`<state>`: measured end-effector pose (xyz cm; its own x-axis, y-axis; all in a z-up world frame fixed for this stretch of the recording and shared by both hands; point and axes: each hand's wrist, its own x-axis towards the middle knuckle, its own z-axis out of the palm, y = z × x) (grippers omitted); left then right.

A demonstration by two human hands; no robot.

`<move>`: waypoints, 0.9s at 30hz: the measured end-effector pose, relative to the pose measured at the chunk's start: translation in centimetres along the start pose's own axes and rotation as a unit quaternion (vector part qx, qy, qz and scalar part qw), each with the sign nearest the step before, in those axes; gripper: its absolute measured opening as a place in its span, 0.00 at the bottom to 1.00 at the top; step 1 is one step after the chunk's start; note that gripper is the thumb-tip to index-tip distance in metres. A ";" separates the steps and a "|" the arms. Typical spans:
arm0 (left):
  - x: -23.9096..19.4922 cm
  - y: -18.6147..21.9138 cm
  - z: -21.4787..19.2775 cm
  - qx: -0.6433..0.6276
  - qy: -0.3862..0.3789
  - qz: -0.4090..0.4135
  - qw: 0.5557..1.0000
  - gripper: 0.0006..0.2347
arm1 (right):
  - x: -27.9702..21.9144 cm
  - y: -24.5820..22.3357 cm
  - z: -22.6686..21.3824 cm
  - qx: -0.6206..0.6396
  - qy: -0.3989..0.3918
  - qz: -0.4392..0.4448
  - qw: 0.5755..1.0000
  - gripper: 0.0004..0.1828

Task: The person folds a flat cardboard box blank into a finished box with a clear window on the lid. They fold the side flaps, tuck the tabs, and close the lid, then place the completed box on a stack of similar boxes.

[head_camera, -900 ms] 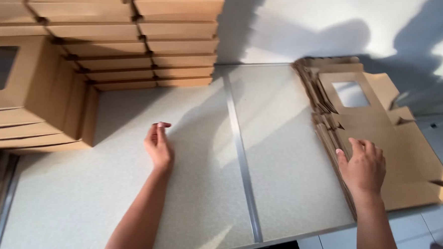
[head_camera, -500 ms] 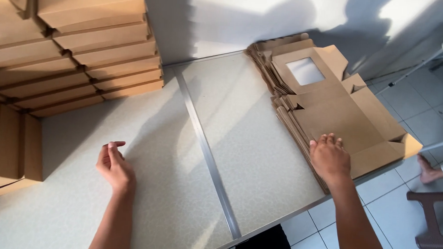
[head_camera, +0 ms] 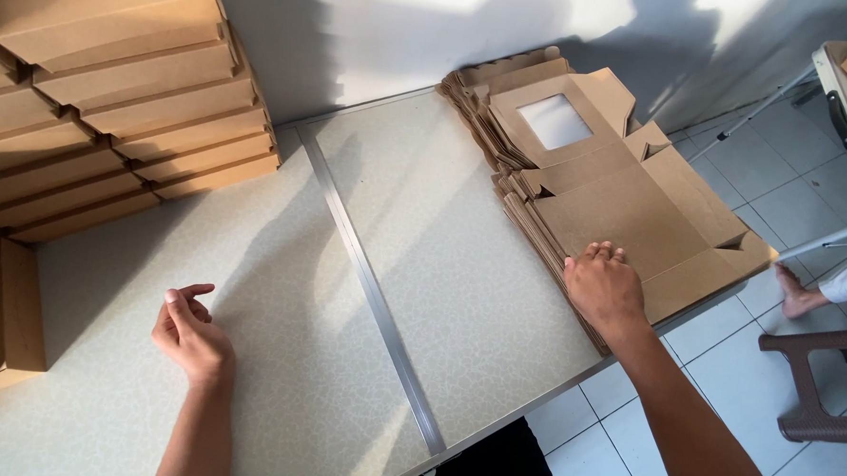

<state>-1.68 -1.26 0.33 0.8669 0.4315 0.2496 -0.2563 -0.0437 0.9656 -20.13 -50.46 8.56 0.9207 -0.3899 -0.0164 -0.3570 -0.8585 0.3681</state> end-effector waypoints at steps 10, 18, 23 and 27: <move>-0.1 0.4 0.1 -0.018 0.002 -0.008 1.000 0.19 | 1.3 -2.0 -0.1 -0.007 -0.076 0.028 0.997 0.24; -0.2 0.2 0.0 0.004 -0.002 0.006 1.000 0.19 | -1.0 -4.0 -8.3 0.061 -0.154 0.022 0.986 0.27; -0.1 0.8 -0.1 0.012 -0.011 0.000 1.000 0.18 | -4.0 -9.3 -9.4 0.081 -0.123 -0.047 0.988 0.26; -0.2 1.1 -0.1 0.024 -0.027 0.006 0.999 0.18 | -5.8 -14.5 -5.6 0.127 -0.118 -0.130 0.976 0.26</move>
<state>-2.18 -1.26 1.34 0.8863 0.3807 0.2638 -0.2474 -0.0922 0.9645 -19.41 -33.93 8.51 0.9345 -0.1878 -0.3024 -0.1710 -0.9819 0.0811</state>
